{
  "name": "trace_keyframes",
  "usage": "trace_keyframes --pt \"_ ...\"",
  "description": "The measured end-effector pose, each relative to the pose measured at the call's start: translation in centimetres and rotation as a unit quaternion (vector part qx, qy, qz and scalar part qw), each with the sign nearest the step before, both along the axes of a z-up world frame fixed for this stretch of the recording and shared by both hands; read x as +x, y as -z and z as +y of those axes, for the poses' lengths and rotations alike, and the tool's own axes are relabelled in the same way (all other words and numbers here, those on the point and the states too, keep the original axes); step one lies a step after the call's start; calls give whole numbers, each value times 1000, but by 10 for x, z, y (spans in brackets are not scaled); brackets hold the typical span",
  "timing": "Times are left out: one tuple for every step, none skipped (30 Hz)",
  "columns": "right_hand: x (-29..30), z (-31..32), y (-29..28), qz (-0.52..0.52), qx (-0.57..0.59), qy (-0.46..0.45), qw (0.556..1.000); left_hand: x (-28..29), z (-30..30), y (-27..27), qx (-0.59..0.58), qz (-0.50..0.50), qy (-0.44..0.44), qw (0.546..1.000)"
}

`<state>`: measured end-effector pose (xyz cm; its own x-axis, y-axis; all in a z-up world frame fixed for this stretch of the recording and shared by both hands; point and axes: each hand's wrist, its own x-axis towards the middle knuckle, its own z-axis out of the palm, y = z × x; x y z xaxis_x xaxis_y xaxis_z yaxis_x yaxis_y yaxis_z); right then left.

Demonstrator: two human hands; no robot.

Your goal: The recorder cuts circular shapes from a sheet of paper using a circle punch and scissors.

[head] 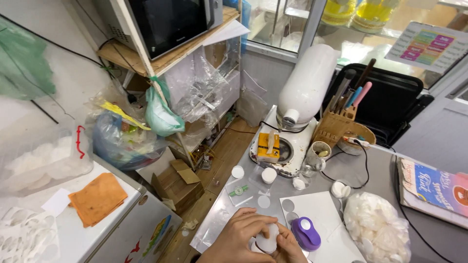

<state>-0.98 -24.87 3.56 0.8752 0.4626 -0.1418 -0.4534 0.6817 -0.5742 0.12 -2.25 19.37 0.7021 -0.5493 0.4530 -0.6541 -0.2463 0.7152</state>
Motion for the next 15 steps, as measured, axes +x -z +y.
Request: trace_keyframes --pt "-2 -1 -1 2 1 3 1000 1 -4 6 1 2 3 1000" --pt "-4 -1 -3 -10 40 3 999 2 -6 12 2 5 7 1000" --pt "-6 -1 -5 -22 78 2 997 3 -9 17 4 7 11 1000" --pt "-7 -1 -10 -21 79 7 997 4 -11 11 5 9 16 1000" --pt "-7 0 -15 -24 76 17 997 5 -12 5 2 11 22 1000" --pt "-9 2 -20 -27 73 26 997 5 -12 0 -1 14 27 1000" --pt "-10 1 -18 -25 75 30 996 5 -12 -2 1 17 31 999" --pt "-10 -1 -17 -35 38 33 998 7 -11 -3 -10 2 36 999" --pt "-10 -2 -15 -44 1 35 998 8 -11 -5 -20 -12 42 999" --pt "-9 -2 -17 -45 2 39 998 10 -11 -3 -19 -13 45 999" --pt "-9 -3 -20 -57 -5 34 998 11 -10 0 -14 3 51 999" --pt "-9 -3 -22 -68 -13 28 997 12 -10 3 -9 20 56 998" --pt "-9 -2 -30 -68 -12 31 997 12 -9 3 -9 21 58 998" --pt "-8 -1 -39 -60 -22 31 997 12 -8 2 -10 29 61 998" --pt "-8 1 -47 -53 -31 31 998 13 -8 2 -11 37 63 997"
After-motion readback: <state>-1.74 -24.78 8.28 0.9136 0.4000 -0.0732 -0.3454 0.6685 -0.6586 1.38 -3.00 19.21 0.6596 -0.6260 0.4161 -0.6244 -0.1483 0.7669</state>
